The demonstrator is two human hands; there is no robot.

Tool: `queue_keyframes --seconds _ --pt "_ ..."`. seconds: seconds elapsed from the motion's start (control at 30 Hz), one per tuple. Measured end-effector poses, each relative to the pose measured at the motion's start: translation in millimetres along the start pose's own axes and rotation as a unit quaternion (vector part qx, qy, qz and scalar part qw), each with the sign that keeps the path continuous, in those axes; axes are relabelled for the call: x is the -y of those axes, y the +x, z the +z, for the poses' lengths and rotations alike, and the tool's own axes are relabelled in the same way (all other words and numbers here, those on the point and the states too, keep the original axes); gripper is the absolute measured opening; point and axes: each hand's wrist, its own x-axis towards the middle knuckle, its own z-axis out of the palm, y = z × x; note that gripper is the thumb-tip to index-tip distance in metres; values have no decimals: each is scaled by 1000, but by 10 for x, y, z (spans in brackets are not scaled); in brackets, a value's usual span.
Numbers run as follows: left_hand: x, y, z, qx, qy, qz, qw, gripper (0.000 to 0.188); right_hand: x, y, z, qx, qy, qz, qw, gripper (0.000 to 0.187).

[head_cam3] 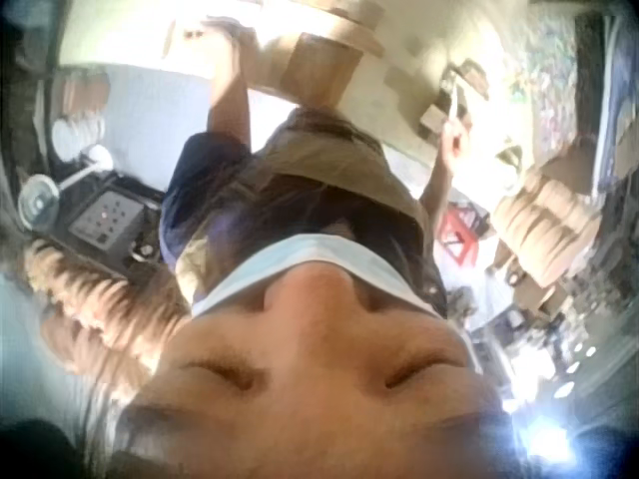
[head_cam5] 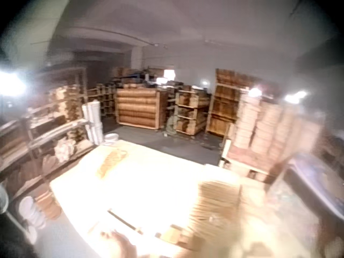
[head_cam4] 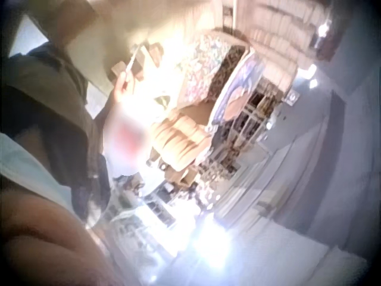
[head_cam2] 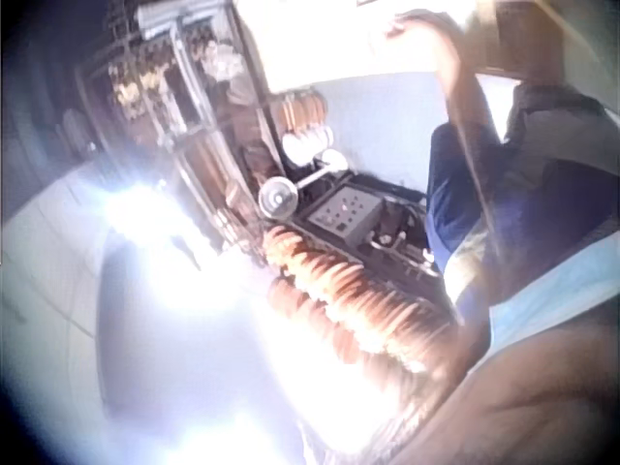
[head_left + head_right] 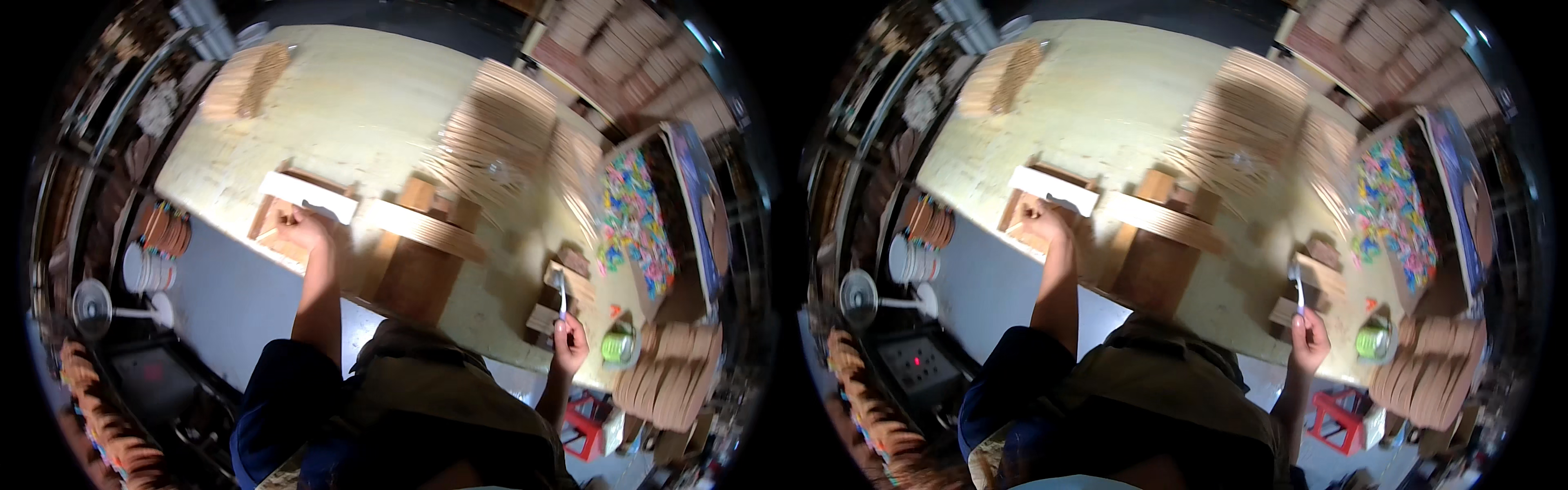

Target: The person assembles wooden parts on a workbench. They pick up rectangular wooden pieces and apply glue to the edges using a brush. They then attach circular wooden pieces to the glued edges and secure them with colorful plastic clips. The person repeats this process for multiple units, stacking the finished assemblies on the table.

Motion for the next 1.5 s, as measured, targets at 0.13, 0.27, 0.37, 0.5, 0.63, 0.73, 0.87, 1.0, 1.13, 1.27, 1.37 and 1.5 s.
queue_keyframes --seconds 0.13,0.27,0.37,0.5,0.63,0.73,0.87,1.0,1.13,1.27,1.37,1.5 --pt "-794 -629 -220 473 54 336 813 49 36 -62 -64 -14 49 58 997 24" --pt "-1018 -982 -39 633 163 554 515 59 223 -98 -53 -25 32 72 997 23" --pt "-909 -971 134 684 234 546 424 59 244 -191 -114 -35 30 62 997 23" --pt "-913 -979 232 682 248 554 408 57 179 -386 -331 -81 20 86 993 23" --pt "-1080 -1096 261 718 217 524 404 49 6 -442 -869 -211 37 125 969 23" --pt "-1049 -1090 207 704 167 538 432 45 -48 -323 -1460 -276 21 157 948 20" --pt "-1208 -1437 -46 745 97 334 569 43 -241 -319 -2407 -304 -321 231 867 17" --pt "-1223 -2054 -266 827 -3 28 562 45 -410 -213 -2733 -191 -575 202 770 22" --pt "-835 -2864 -441 820 -129 -202 520 51 -524 164 -2737 -74 -627 254 732 21" --pt "-831 -3594 -587 839 -111 -253 469 48 -714 353 -2798 17 -645 227 729 20" --pt "-1029 -4024 -755 805 -41 -333 488 46 -776 415 -2880 20 -631 218 744 17" --pt "-1095 -4346 -798 794 -28 -408 451 44 -744 400 -3236 62 -329 319 887 18"
